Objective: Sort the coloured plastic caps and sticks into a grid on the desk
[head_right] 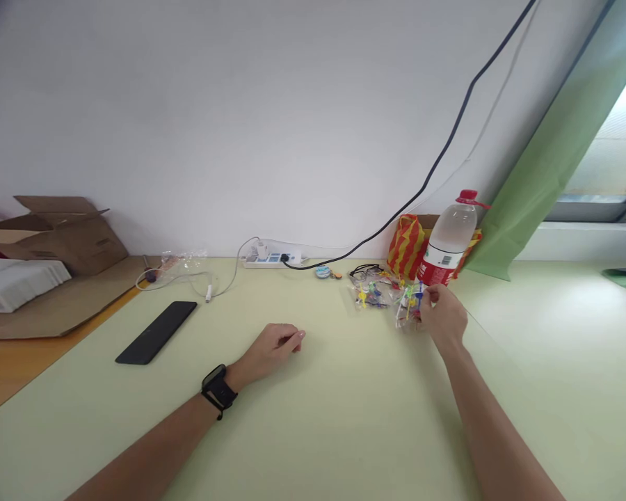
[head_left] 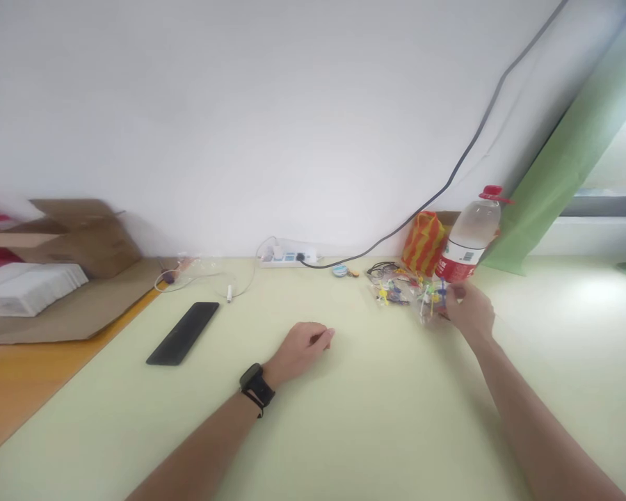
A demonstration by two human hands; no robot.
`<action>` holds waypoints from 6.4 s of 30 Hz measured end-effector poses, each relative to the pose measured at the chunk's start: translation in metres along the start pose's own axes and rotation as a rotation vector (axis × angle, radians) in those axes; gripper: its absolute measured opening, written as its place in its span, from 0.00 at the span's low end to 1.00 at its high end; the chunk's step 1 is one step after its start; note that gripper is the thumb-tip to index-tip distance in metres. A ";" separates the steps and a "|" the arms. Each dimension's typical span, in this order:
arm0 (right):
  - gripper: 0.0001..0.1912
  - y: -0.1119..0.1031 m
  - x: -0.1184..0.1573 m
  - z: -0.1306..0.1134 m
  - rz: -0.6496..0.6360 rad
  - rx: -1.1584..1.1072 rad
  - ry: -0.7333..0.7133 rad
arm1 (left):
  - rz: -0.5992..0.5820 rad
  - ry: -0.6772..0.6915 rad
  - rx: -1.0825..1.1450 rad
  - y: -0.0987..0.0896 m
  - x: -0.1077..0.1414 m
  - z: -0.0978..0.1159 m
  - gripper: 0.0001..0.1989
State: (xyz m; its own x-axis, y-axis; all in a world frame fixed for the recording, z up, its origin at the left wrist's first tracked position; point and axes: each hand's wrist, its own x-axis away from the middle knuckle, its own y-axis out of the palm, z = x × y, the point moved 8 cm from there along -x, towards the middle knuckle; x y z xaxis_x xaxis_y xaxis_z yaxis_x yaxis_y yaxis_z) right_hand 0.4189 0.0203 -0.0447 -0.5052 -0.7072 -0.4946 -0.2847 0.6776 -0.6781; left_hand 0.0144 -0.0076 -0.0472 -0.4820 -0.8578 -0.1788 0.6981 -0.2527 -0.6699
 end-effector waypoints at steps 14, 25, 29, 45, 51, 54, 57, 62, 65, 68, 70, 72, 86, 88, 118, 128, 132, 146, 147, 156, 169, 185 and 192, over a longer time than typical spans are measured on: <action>0.14 0.039 0.124 -0.158 -0.574 -0.570 -0.301 | 0.039 -0.171 0.544 -0.001 -0.008 -0.030 0.28; 0.18 0.027 0.102 -0.162 -0.676 -0.858 -0.209 | 0.165 -0.144 0.388 -0.015 -0.012 -0.039 0.27; 0.07 -0.011 0.095 -0.205 -0.559 -0.799 -0.417 | 0.268 -0.126 0.427 -0.025 -0.012 -0.034 0.24; 0.28 0.040 -0.004 -0.201 -0.505 -0.910 0.037 | 0.293 -0.150 0.179 -0.033 -0.003 -0.032 0.16; 0.25 0.054 0.010 -0.204 -0.716 -0.619 -0.174 | 0.005 -0.099 -0.022 -0.031 0.002 -0.028 0.19; 0.17 0.061 0.021 -0.217 -0.801 -0.578 -0.309 | -0.124 -0.078 0.053 -0.024 0.002 -0.023 0.19; 0.11 0.071 0.047 -0.236 -0.857 -0.539 -0.480 | -0.177 -0.114 0.144 -0.024 0.002 -0.024 0.17; 0.10 0.094 0.112 -0.265 -1.086 -0.477 -0.765 | -0.224 -0.154 0.178 -0.031 0.004 -0.027 0.16; 0.09 0.101 0.133 -0.270 -1.203 -0.469 -0.863 | -0.286 -0.146 0.101 -0.030 0.009 -0.025 0.17; 0.06 0.102 0.138 -0.264 -1.310 -0.437 -0.907 | -0.326 -0.154 0.106 -0.032 0.009 -0.025 0.15; 0.05 0.101 0.136 -0.259 -1.364 -0.398 -0.908 | -0.319 -0.201 0.197 -0.036 0.008 -0.030 0.15; 0.04 0.098 0.130 -0.260 -1.326 -0.411 -0.882 | -0.214 -0.242 0.318 -0.046 0.003 -0.037 0.17; 0.07 0.114 0.150 -0.289 -1.282 -1.125 -0.064 | 0.242 -0.049 0.488 -0.075 -0.010 -0.045 0.17; 0.09 0.117 0.150 -0.287 -1.263 -1.146 -0.045 | 0.265 -0.010 0.420 -0.078 -0.009 -0.041 0.15; 0.16 0.125 0.138 -0.277 -0.999 -0.494 -0.395 | 0.263 0.026 -0.042 -0.080 -0.003 -0.040 0.10; 0.08 0.091 0.139 -0.266 -1.316 -0.087 -0.706 | 0.308 -0.105 -0.385 -0.087 -0.004 -0.079 0.12; 0.07 0.088 0.146 -0.261 -1.424 0.012 -0.705 | 0.289 -0.073 -0.418 -0.084 -0.005 -0.078 0.13; 0.04 0.088 0.115 -0.280 -1.047 -0.464 -0.504 | 0.481 0.122 -0.043 -0.081 0.000 -0.020 0.11; 0.05 0.091 0.119 -0.281 -1.056 -0.502 -0.463 | 0.464 0.132 -0.002 -0.076 0.000 -0.015 0.12; 0.02 0.107 0.137 -0.281 -1.271 -0.859 -0.084 | 0.410 0.160 0.113 -0.064 -0.003 -0.014 0.09; 0.04 0.105 0.147 -0.278 -1.368 -0.770 -0.196 | 0.296 0.116 0.092 -0.055 -0.008 -0.025 0.05; 0.12 0.124 0.127 -0.265 -1.048 -0.386 -0.494 | 0.238 0.081 -0.161 -0.053 -0.006 -0.034 0.04; 0.03 0.100 0.119 -0.263 -1.067 -0.208 -0.619 | 0.302 0.100 -0.455 -0.058 -0.010 -0.051 0.06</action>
State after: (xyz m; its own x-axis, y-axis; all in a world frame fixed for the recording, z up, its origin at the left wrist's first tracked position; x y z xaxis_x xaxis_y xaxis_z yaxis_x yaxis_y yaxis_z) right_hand 0.1155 0.0570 -0.0285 0.5078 -0.8606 0.0377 -0.4677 -0.3122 -0.8269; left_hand -0.0482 0.0378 -0.0430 -0.3589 -0.8101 -0.4637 0.5247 0.2358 -0.8180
